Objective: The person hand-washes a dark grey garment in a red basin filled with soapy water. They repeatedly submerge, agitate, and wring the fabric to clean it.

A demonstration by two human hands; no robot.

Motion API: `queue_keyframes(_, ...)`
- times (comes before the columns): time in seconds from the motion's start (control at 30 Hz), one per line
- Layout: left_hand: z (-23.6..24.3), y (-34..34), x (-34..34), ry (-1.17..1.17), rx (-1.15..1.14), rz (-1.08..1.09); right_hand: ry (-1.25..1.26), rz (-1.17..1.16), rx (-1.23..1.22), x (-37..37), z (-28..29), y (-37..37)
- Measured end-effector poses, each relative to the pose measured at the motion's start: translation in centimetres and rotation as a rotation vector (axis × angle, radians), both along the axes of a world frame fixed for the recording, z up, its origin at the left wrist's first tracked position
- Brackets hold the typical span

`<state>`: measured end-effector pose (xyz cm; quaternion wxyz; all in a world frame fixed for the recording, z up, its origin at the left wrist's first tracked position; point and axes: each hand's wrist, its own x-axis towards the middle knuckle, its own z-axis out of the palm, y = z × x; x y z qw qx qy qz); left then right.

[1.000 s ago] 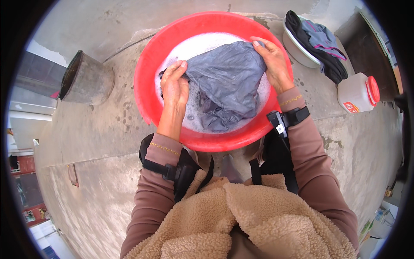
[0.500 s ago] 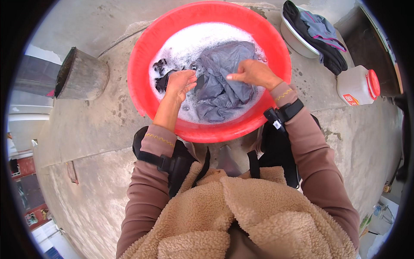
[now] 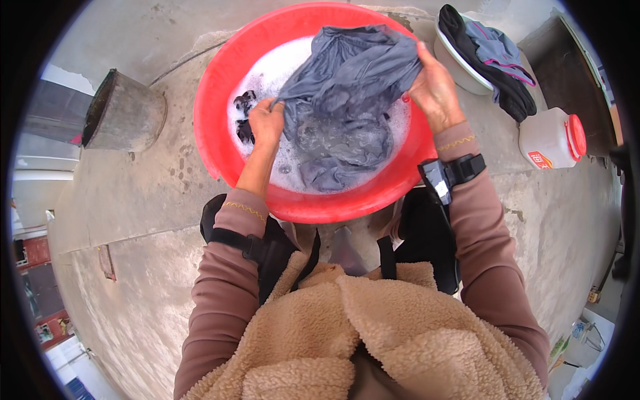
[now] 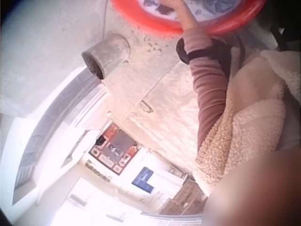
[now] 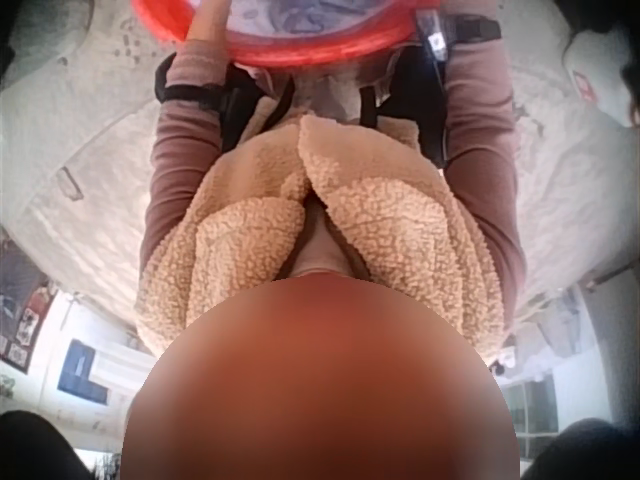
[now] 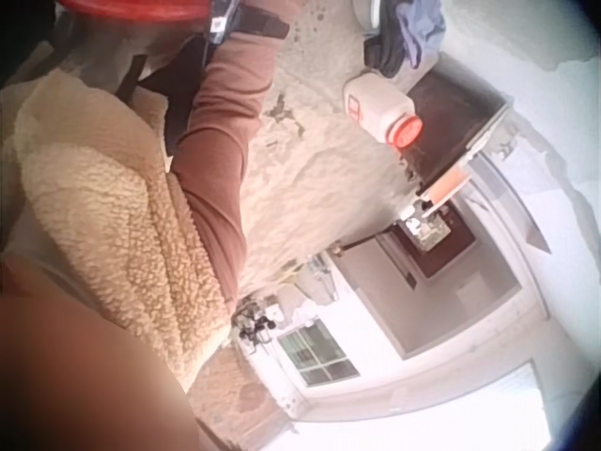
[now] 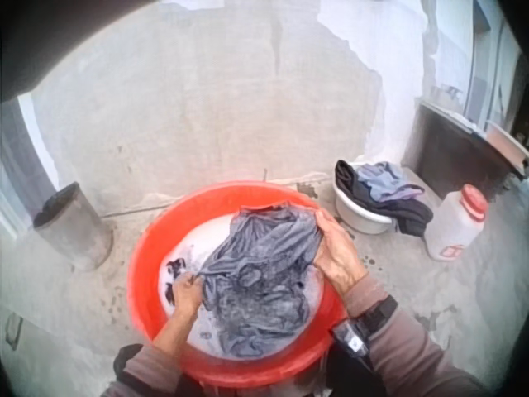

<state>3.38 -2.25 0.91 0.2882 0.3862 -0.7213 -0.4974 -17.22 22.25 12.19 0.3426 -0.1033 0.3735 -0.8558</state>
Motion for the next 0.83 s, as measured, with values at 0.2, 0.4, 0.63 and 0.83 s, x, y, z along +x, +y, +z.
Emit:
queue_keyframes(0.2, 2.3, -1.5, 1.1, 0.333, 0.362, 0.196, -0.229, 0.066, -0.332, -4.3, 0.8, 1.2)
queue_keyframes(0.4, 3.0, -1.9, 1.1, 0.564, 0.827, 0.28, 0.124, 0.173, 0.418, -3.8, -1.3, 0.8)
queue_keyframes(0.63, 2.4, -0.9, 1.0, 0.434, 0.451, 0.004, 0.369, 0.318, 0.813, -1.9, -3.2, 0.3)
queue_keyframes(0.83, -1.0, 2.3, 0.9, -0.143, 0.258, -0.519, 0.423, 0.279, 0.899, -1.1, -4.1, -0.2)
